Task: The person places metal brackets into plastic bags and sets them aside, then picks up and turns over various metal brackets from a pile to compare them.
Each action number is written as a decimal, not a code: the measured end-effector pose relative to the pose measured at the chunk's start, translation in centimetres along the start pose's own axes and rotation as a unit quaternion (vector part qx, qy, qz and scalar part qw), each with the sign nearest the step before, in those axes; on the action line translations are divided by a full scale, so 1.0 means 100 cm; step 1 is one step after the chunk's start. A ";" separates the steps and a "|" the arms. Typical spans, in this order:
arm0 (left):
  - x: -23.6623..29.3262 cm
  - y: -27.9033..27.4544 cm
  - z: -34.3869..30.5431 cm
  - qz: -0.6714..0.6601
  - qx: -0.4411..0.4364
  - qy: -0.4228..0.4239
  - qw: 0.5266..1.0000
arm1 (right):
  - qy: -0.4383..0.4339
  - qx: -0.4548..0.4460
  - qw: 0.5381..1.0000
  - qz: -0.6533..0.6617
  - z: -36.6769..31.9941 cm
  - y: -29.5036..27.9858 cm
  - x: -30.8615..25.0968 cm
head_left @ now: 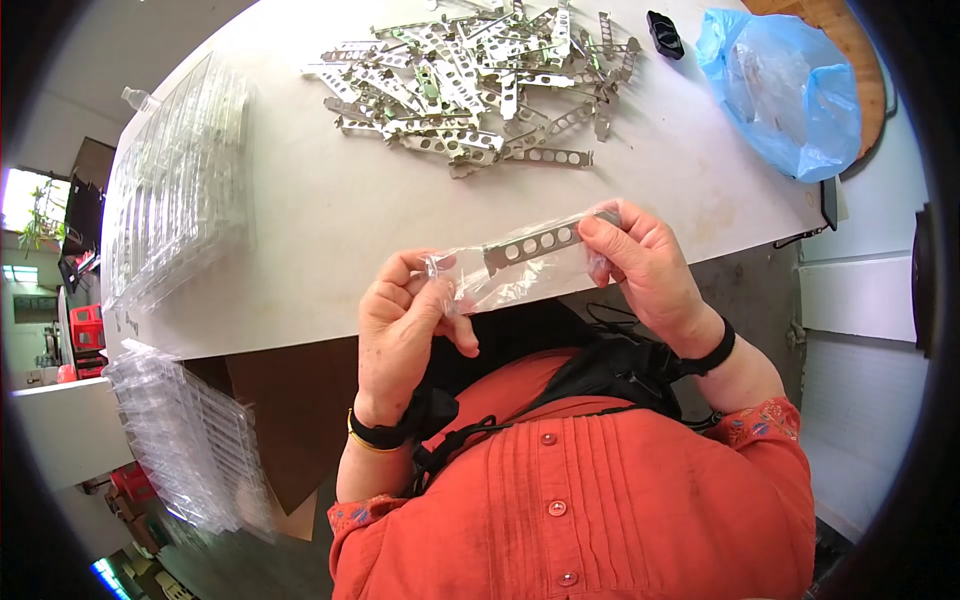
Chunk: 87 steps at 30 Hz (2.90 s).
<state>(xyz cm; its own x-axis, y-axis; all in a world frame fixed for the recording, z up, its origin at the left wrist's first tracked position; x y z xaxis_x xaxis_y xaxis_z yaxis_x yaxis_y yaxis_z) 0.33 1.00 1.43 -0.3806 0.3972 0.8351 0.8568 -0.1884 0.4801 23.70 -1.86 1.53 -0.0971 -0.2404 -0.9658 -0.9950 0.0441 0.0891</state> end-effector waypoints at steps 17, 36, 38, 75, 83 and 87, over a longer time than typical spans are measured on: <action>0.064 0.028 -0.020 0.525 -0.024 0.393 0.755 | -0.025 -0.018 0.992 -0.120 -0.004 0.006 -0.013; 0.028 0.027 -0.009 0.401 -0.162 0.163 0.887 | 0.003 -0.063 0.993 -0.096 -0.004 0.011 -0.010; 0.026 0.027 -0.009 0.400 -0.162 0.164 0.887 | -0.001 -0.062 0.993 -0.104 -0.004 0.013 -0.011; 0.029 0.001 -0.012 0.288 0.025 0.209 0.934 | 0.000 -0.048 0.996 -0.069 -0.006 0.014 -0.011; 0.020 -0.006 -0.006 -0.121 -0.062 -0.022 0.990 | -0.038 -0.038 0.991 -0.125 -0.006 0.015 -0.017; 0.016 -0.008 -0.002 -0.230 -0.066 -0.033 0.970 | -0.039 -0.051 0.992 -0.112 -0.007 0.017 -0.019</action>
<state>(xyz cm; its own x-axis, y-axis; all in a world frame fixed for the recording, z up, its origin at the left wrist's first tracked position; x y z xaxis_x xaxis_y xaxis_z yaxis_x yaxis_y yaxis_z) -1.04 1.59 2.43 -0.6855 0.5217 0.5079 0.5484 -0.0890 0.8315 22.17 -2.00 3.65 0.1241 -0.1581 -0.9796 -0.9889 -0.1016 -0.1088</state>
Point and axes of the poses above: each hand's wrist, its own z-axis towards the middle knuckle, its own y-axis out of the palm, x = y × z, the point moved 6 cm from there along z, towards the middle knuckle, and after that the axes turned 10 degrees about -z, right-handed, at the moved point
